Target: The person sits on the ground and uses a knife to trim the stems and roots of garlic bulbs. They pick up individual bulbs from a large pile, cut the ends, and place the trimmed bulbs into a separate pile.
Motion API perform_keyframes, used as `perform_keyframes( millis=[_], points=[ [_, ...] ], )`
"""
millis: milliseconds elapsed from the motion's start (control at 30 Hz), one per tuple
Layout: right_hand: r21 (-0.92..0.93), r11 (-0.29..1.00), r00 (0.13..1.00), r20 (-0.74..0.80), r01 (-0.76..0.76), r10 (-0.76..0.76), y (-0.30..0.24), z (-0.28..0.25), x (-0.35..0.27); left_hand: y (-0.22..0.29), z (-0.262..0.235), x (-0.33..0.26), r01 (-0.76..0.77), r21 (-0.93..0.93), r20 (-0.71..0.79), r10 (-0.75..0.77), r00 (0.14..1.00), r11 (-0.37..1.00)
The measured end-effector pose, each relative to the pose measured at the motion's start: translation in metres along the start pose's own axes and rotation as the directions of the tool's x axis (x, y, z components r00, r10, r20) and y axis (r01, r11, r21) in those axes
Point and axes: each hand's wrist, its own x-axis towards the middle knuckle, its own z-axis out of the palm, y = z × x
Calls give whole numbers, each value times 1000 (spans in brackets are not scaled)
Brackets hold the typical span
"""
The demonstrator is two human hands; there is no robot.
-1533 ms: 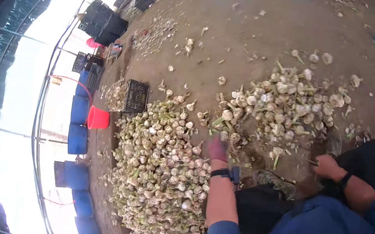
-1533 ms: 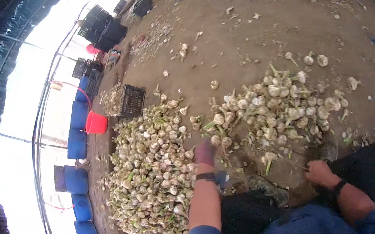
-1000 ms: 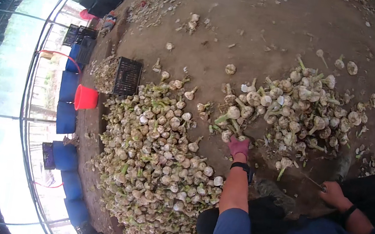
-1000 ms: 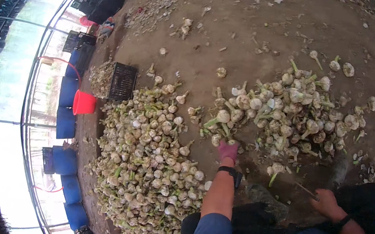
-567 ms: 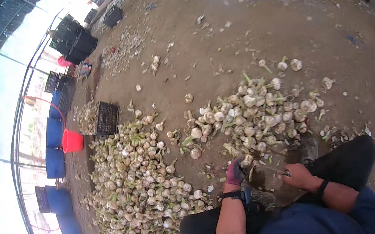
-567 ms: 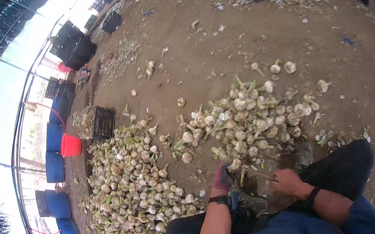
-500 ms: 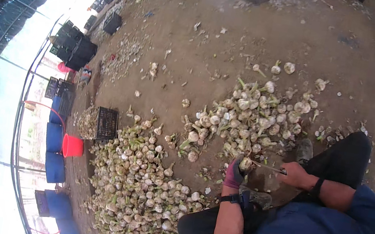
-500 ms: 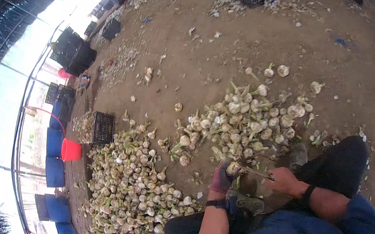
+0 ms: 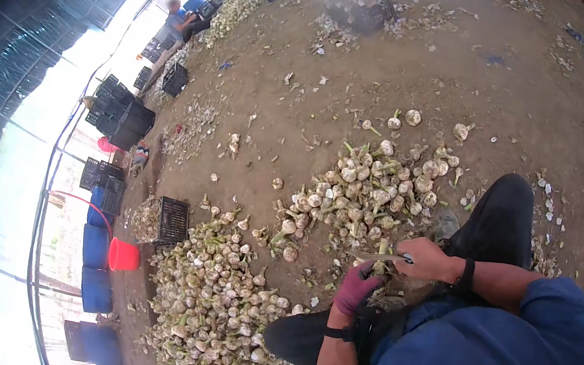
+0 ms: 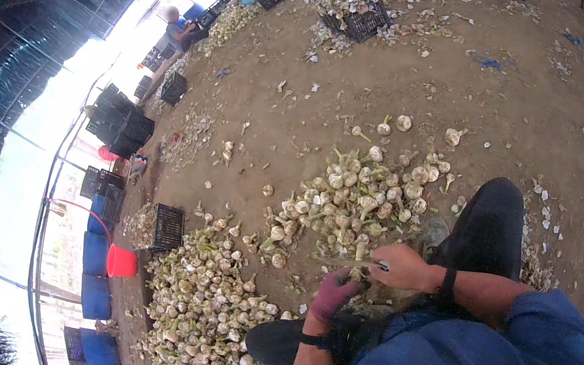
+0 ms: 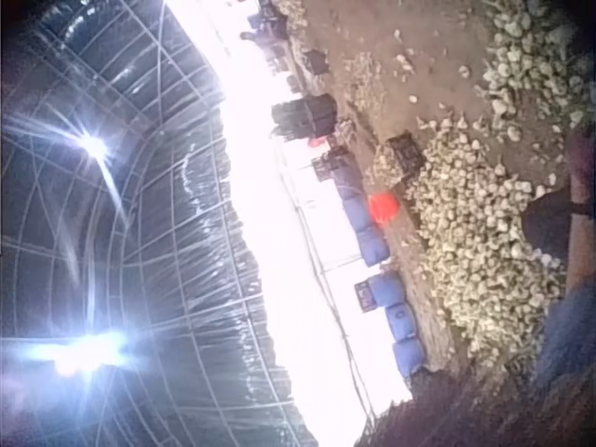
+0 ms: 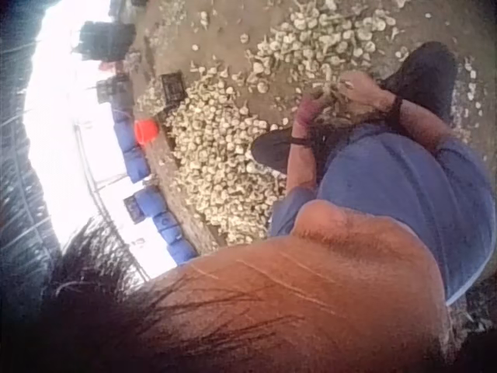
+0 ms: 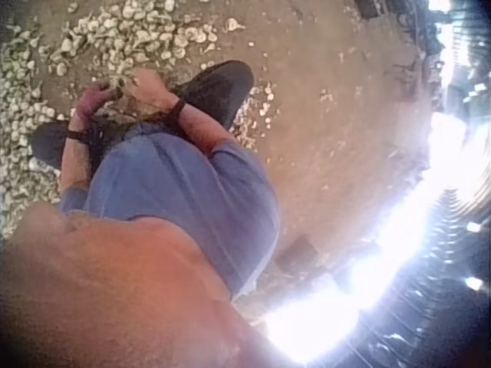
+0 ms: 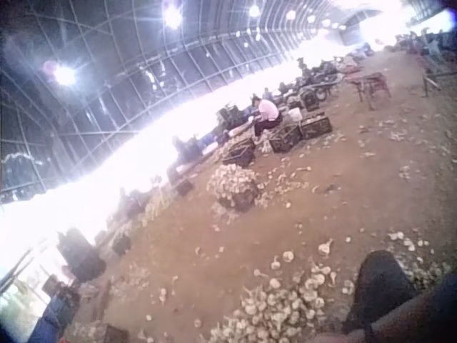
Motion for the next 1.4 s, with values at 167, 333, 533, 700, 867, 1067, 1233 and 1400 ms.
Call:
perform_keyframes(
  millis=[167,333,533,700,867,1067,1233,1400],
  points=[
    [-340,934,981,110,-111,157,78,22,-3,-9,0,-8,-67,-27,38,68,997,997],
    [-87,923,924,53,-374,379,56,4,-10,3,-7,-18,123,-583,49,-117,992,803],
    [134,988,997,25,73,-77,17,19,-6,-109,-5,13,-95,-469,-145,30,989,878],
    [159,986,991,133,-43,22,13,20,-3,-44,14,4,146,-880,118,-89,989,452],
    [500,792,936,198,-351,290,-19,-7,3,-2,30,-20,-381,82,-235,390,890,921],
    [472,816,938,255,-333,235,-23,-6,8,0,33,-24,-259,295,-314,349,883,920],
    [39,998,988,147,42,-47,-24,-14,-3,-25,26,-22,-258,209,-326,315,891,943],
    [-201,972,963,262,122,-67,-41,-25,-14,-45,29,-17,-382,211,-312,432,846,900]
  ],
)
